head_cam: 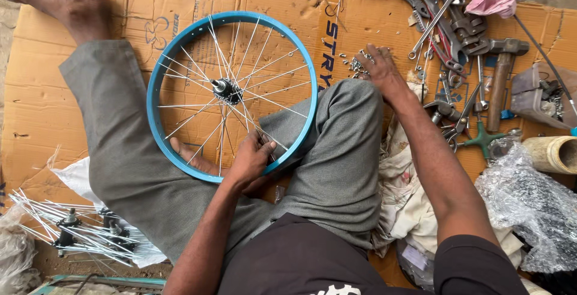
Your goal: The person assembles a bicycle wheel by inserting spokes into the hub and threading them through the rim by hand.
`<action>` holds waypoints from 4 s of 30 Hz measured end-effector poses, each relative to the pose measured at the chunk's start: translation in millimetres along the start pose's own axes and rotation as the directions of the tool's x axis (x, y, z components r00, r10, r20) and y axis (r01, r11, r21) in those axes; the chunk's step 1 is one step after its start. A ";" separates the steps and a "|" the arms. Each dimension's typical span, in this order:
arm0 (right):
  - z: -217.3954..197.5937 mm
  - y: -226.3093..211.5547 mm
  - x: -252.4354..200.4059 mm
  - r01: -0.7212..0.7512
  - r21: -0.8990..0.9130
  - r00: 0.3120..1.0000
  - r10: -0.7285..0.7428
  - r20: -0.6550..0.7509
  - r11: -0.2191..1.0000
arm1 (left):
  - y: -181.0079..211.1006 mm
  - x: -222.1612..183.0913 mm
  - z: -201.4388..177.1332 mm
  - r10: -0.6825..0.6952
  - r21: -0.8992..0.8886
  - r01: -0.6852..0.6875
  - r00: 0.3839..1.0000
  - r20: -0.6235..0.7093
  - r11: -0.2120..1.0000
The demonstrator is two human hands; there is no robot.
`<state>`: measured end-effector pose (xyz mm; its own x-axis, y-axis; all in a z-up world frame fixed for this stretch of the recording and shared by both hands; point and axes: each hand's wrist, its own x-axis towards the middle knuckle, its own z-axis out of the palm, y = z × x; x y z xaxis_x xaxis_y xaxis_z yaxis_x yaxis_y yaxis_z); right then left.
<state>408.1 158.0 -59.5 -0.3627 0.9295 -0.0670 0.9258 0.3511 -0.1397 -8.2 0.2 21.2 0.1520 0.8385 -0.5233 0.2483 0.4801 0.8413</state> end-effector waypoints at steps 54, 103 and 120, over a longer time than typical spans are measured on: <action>-76.8 -279.3 -166.0 -0.283 0.884 0.872 0.284 0.399 -0.373 | 11.0 -4.5 36.0 -0.029 -0.328 0.049 0.997 0.066 0.943; -62.3 -310.0 -164.7 -0.220 0.959 0.841 0.463 0.279 -0.179 | -11.1 5.7 29.4 0.105 -0.336 -0.063 0.989 0.107 0.940; -38.3 -312.2 -145.1 -0.232 0.964 0.870 0.470 0.145 0.132 | -4.6 5.9 31.6 0.079 -0.180 -0.070 0.996 0.044 0.981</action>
<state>175.7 -82.2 31.7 0.1045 0.9580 -0.2672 0.1035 -0.2777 -0.9551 21.8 -5.2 9.9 0.2133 0.8616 -0.4606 0.0613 0.4588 0.8864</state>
